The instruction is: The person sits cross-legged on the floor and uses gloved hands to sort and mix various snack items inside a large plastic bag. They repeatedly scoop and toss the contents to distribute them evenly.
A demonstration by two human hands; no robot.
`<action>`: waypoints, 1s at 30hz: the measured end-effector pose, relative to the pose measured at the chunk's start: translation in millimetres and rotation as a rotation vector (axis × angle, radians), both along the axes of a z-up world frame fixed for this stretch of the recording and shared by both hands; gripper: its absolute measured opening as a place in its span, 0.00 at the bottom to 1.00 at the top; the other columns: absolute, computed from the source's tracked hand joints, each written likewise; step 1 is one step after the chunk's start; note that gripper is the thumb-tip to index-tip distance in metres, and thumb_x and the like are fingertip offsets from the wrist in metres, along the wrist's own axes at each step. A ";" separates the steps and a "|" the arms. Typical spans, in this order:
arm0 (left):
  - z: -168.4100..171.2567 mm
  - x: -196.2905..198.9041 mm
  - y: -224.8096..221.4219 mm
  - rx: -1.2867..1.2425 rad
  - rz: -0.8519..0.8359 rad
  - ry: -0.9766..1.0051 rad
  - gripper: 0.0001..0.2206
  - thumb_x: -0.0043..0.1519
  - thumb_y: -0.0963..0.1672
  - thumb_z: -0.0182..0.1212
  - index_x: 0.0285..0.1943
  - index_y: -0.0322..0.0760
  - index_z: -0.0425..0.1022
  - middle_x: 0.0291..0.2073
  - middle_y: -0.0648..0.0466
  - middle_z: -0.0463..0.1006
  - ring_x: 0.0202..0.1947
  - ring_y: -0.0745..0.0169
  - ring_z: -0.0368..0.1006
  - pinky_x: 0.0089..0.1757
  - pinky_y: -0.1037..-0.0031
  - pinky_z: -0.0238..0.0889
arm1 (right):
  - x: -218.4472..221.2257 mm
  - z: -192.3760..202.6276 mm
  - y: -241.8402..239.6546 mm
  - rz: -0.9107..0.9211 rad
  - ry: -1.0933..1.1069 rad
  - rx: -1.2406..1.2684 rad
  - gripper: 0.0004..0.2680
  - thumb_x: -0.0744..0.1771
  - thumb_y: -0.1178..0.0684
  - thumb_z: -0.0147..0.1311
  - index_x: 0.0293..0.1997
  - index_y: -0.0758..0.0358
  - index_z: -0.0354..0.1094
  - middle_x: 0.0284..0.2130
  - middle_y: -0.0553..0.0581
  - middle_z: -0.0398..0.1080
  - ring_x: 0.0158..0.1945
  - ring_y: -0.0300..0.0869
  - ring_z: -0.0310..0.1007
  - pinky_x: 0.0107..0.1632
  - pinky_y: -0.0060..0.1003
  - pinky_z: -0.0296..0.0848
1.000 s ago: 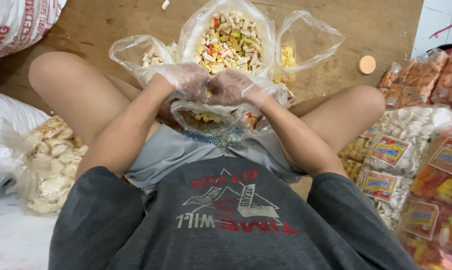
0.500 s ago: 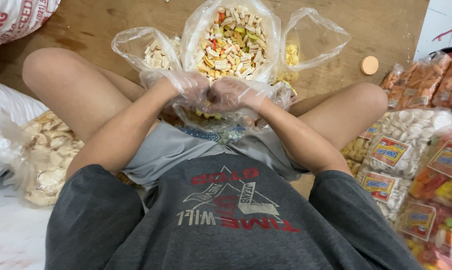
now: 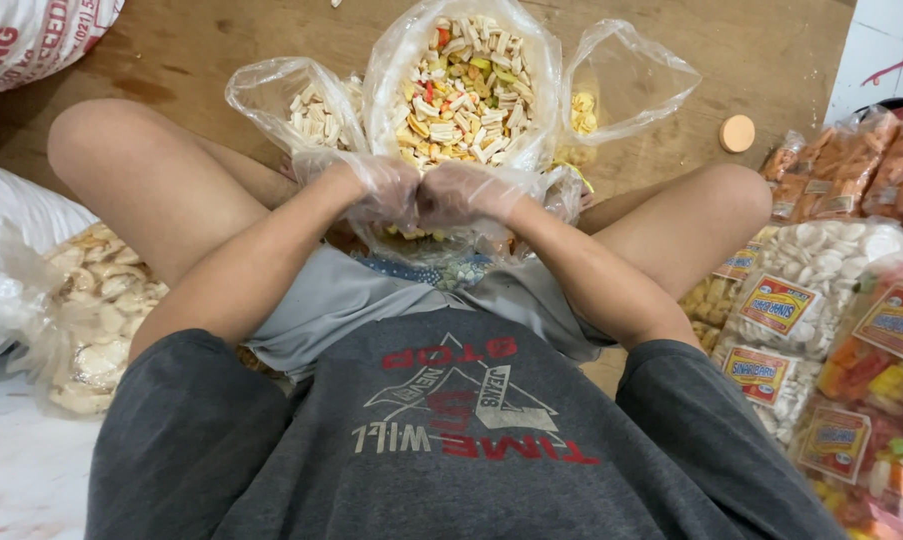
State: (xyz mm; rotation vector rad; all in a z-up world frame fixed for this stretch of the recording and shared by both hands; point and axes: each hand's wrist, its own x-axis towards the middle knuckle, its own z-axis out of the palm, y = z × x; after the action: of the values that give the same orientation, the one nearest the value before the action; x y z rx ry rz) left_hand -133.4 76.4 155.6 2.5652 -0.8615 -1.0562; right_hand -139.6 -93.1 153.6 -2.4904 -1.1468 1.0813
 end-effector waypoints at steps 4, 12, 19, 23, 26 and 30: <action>-16.6 14.0 7.0 0.000 0.001 -0.040 0.13 0.49 0.55 0.72 0.39 0.56 0.84 0.34 0.59 0.85 0.43 0.58 0.82 0.45 0.65 0.74 | 23.4 8.8 1.3 -0.147 0.040 -0.149 0.09 0.65 0.40 0.55 0.41 0.46 0.80 0.34 0.55 0.79 0.45 0.50 0.79 0.49 0.46 0.76; 39.0 47.9 2.9 -0.087 0.378 0.023 0.13 0.63 0.30 0.46 0.46 0.30 0.75 0.39 0.46 0.75 0.36 0.58 0.75 0.35 0.80 0.74 | 54.9 19.7 0.5 -0.497 0.003 -0.026 0.06 0.68 0.61 0.51 0.39 0.57 0.74 0.35 0.52 0.76 0.36 0.37 0.75 0.38 0.25 0.76; 32.3 66.0 -8.3 -0.239 0.563 0.057 0.13 0.63 0.31 0.49 0.49 0.32 0.75 0.58 0.41 0.73 0.57 0.53 0.71 0.54 0.70 0.71 | 66.1 -31.3 5.9 -0.660 -0.113 0.194 0.08 0.67 0.63 0.49 0.44 0.60 0.76 0.38 0.56 0.79 0.39 0.39 0.79 0.43 0.25 0.81; 14.7 75.1 -13.7 -0.175 0.526 0.092 0.16 0.64 0.31 0.47 0.57 0.32 0.73 0.56 0.44 0.73 0.54 0.56 0.73 0.53 0.71 0.71 | 82.6 -77.4 7.8 -0.286 -0.340 -0.107 0.16 0.75 0.44 0.44 0.26 0.51 0.62 0.17 0.41 0.56 0.19 0.27 0.52 0.21 0.21 0.56; -24.5 95.4 -13.4 -0.078 0.446 0.042 0.11 0.61 0.33 0.52 0.45 0.36 0.74 0.43 0.48 0.74 0.45 0.54 0.71 0.45 0.67 0.67 | 80.6 -89.7 7.4 -0.391 -0.431 0.159 0.06 0.67 0.48 0.58 0.35 0.55 0.75 0.22 0.49 0.72 0.24 0.37 0.71 0.27 0.29 0.75; -31.0 99.0 -18.1 -0.059 0.498 0.077 0.06 0.67 0.36 0.52 0.42 0.36 0.73 0.36 0.52 0.72 0.38 0.61 0.71 0.44 0.75 0.70 | 91.0 -141.6 4.7 -0.299 -0.515 0.011 0.14 0.74 0.49 0.41 0.30 0.53 0.70 0.19 0.45 0.64 0.21 0.31 0.63 0.23 0.25 0.67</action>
State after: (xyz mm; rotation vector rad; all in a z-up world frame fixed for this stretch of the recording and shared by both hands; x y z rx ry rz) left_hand -34.5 58.3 124.6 2.4744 -0.2059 -0.9454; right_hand -48.6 -88.4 12.0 -2.8972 -0.8293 0.3630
